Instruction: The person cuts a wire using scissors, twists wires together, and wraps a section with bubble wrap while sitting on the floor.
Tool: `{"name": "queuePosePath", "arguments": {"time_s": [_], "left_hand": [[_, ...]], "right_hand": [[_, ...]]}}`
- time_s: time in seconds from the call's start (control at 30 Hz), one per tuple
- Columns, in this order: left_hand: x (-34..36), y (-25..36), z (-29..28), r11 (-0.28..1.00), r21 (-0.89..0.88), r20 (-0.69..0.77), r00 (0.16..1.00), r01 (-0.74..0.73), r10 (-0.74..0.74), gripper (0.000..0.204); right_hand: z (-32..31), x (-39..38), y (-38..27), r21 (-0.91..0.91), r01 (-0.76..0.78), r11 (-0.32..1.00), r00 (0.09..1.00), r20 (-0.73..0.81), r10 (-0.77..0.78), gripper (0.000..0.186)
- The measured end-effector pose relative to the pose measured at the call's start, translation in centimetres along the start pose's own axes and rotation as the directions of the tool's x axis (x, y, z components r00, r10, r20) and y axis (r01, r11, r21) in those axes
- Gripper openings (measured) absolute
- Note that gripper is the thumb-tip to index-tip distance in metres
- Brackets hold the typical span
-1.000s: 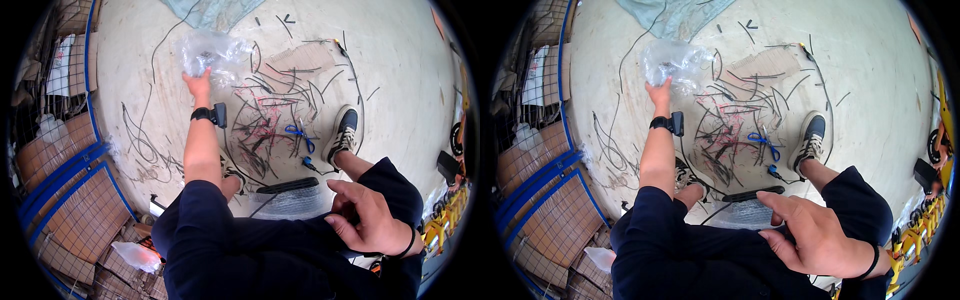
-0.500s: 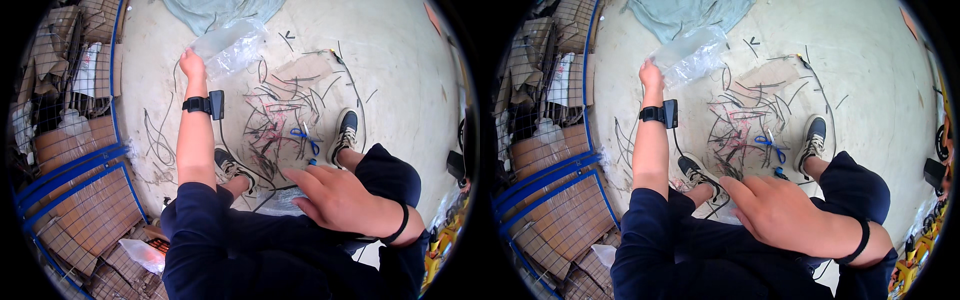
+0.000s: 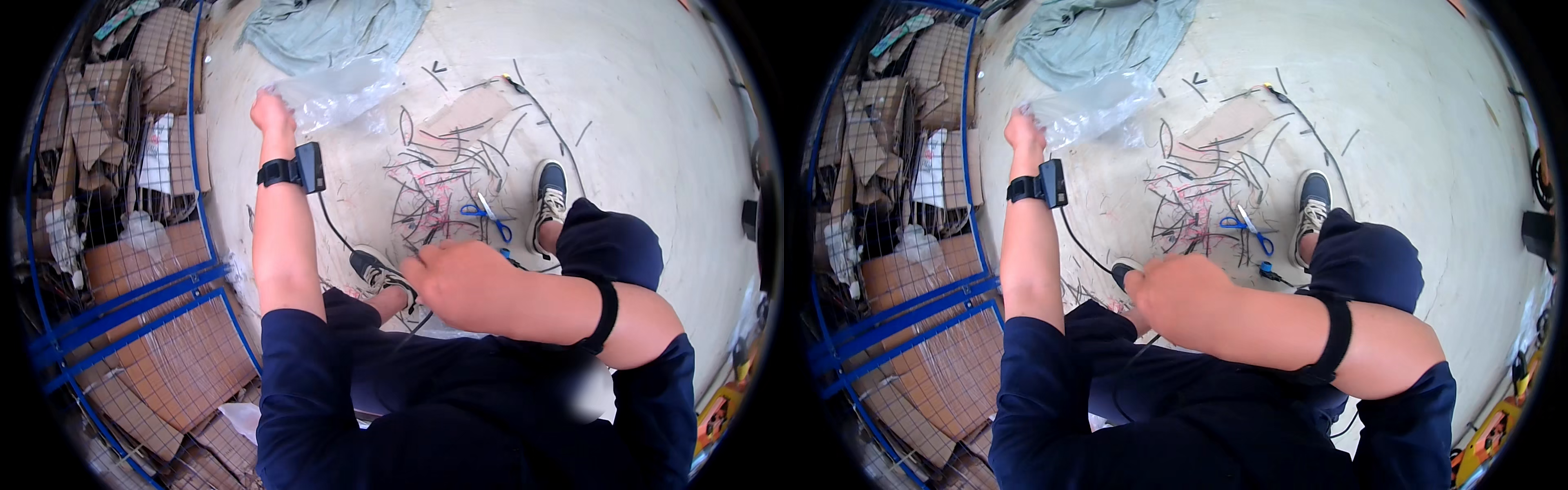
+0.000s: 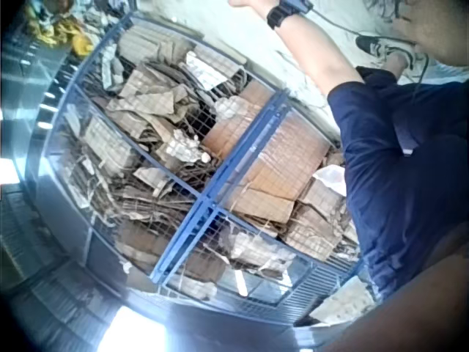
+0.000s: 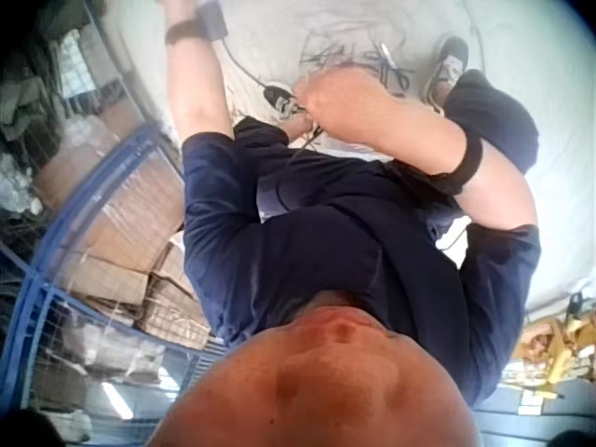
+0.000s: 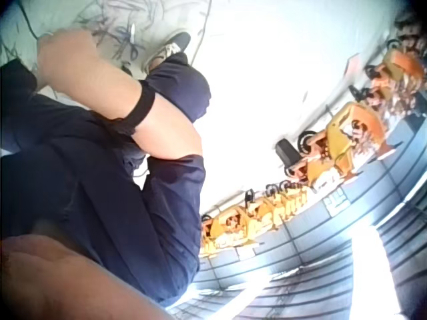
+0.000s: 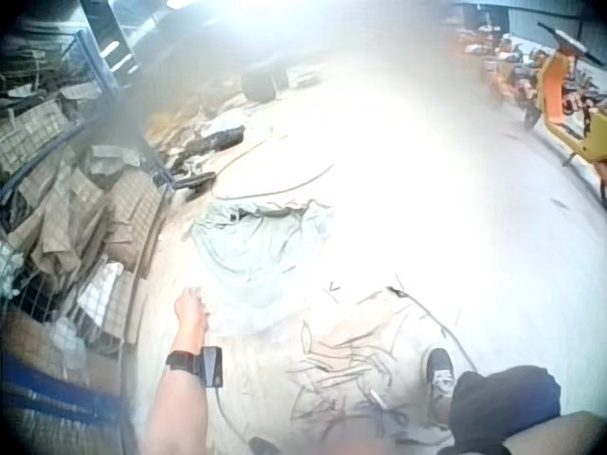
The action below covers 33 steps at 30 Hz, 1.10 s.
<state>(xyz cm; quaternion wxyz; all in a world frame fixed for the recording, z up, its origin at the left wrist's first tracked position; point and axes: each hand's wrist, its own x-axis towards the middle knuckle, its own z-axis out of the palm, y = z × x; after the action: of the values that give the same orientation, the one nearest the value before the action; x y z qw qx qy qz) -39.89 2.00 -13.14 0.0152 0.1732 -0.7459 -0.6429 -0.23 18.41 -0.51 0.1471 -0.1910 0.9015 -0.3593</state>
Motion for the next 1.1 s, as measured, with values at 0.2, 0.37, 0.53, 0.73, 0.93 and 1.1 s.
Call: {"name": "queuePosePath", "arguments": {"time_s": [0.2, 0.37, 0.53, 0.73, 0.93, 1.1], "left_hand": [[-0.1, -1.0, 0.5, 0.995, 0.042, 0.021, 0.996, -0.092, 0.091, 0.028], [-0.1, -2.9, -0.8, 0.961, 0.270, 0.166, 0.980, 0.059, -0.107, 0.028], [-5.4, -5.7, -1.8, 0.734, 0.641, 0.335, 0.942, -0.225, -0.004, 0.047], [-8.5, -4.1, -6.9, 0.782, 0.540, 0.380, 0.919, -0.312, 0.104, 0.052], [-12.5, 8.5, -13.2, 0.946, -0.324, 0.318, 0.942, -0.002, 0.111, 0.042], [-13.4, 17.7, -26.1, 0.872, -0.489, 0.544, 0.777, -0.014, 0.318, 0.049]], "right_hand": [[1.1, -0.7, -0.2, 0.003, 0.003, 1.000, 0.999, 0.036, -0.003, 0.024], [1.1, -0.7, -0.2, 0.019, 0.035, 0.999, 0.995, 0.088, -0.037, 0.022], [0.9, -0.5, 0.0, 0.009, 0.019, 1.000, 0.994, 0.106, -0.020, 0.020], [2.0, -0.3, -1.6, -0.025, 0.064, 0.998, 0.977, 0.206, -0.058, 0.022], [1.2, 0.2, -2.3, -0.079, 0.011, 0.997, 0.920, 0.391, 0.020, 0.032], [2.3, 1.8, -1.5, -0.175, 0.031, 0.984, 0.928, 0.371, 0.037, 0.034]]}}
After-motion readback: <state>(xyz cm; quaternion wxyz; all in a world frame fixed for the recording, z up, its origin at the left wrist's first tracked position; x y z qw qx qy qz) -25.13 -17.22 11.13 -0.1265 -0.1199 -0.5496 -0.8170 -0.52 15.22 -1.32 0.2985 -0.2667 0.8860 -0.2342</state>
